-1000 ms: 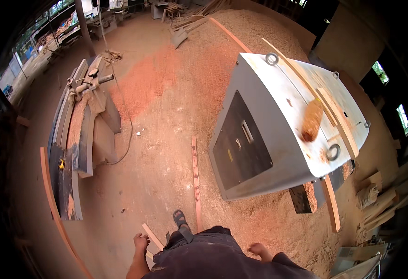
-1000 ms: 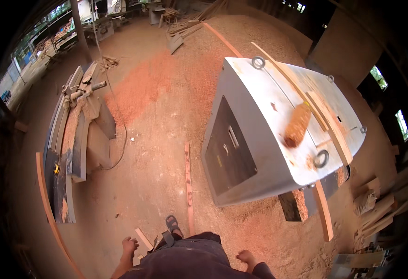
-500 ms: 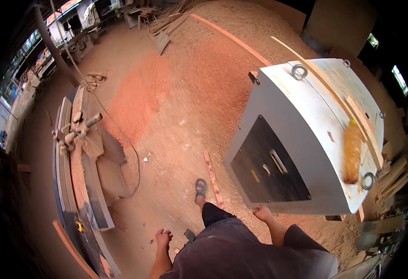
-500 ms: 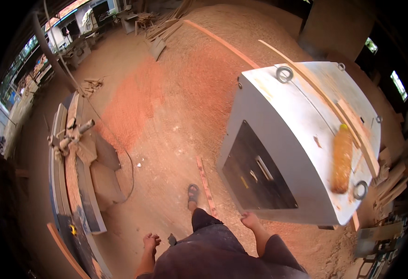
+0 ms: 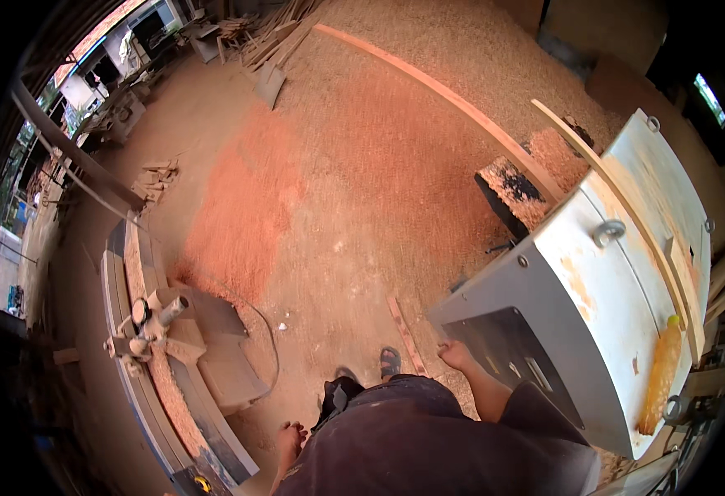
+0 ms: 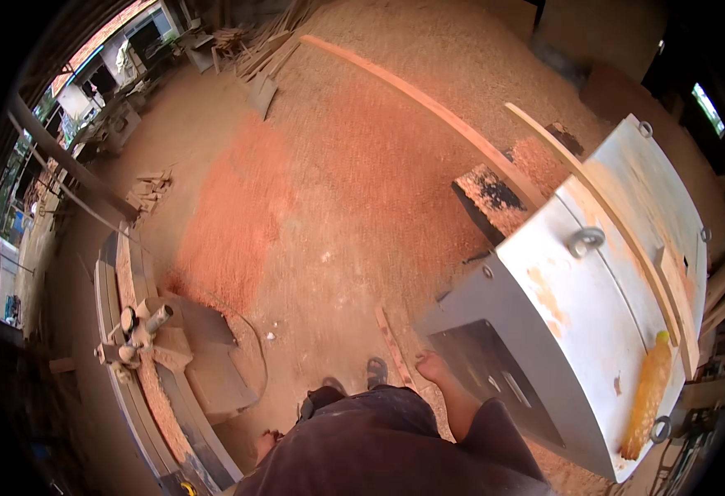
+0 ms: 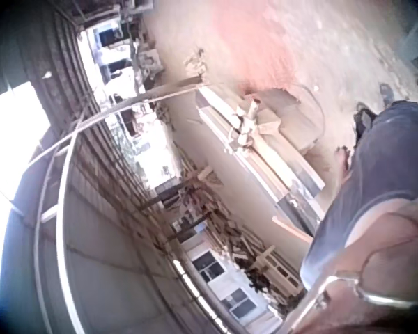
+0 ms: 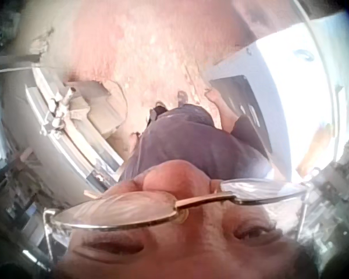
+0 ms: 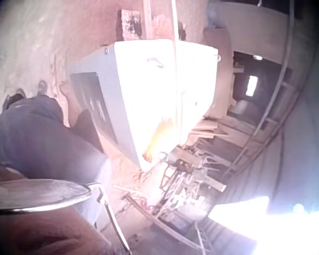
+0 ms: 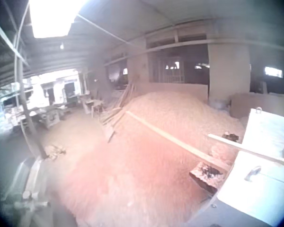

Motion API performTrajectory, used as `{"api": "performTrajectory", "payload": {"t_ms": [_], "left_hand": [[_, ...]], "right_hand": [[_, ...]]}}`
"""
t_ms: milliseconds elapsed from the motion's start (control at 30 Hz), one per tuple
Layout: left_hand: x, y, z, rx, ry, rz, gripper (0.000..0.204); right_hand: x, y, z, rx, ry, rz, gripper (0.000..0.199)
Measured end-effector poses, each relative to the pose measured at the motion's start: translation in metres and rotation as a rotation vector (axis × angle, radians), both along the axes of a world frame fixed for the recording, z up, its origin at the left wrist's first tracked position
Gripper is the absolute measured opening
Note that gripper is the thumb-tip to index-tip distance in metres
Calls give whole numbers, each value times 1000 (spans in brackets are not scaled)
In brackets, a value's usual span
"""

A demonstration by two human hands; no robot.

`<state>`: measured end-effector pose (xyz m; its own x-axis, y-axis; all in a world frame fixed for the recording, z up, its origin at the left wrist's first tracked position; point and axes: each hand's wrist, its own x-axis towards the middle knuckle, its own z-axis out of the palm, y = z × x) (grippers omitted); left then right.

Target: The person measures a wood plank with a tape measure and then feeds several wood planks through a thickness planer machine one at a time.

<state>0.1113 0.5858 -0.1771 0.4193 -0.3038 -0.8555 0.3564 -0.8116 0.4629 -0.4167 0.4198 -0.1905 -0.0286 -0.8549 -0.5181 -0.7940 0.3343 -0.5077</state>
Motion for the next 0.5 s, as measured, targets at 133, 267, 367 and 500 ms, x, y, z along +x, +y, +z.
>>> {"api": "performTrajectory", "payload": {"t_ms": [133, 267, 367, 500], "left_hand": [[-5, -111, 0, -39, -76, -106, 57], [25, -216, -34, -144, -44, -127, 51], [62, -296, -39, -135, 18, -84, 43], [122, -410, -57, -109, 16, -189, 37]], "right_hand": [[30, -73, 18, -17, -42, -186, 39], [39, -107, -17, 16, 55, -178, 38], [56, -123, -27, 53, 180, -21, 38], [91, -131, -33, 221, 144, -263, 39]]}}
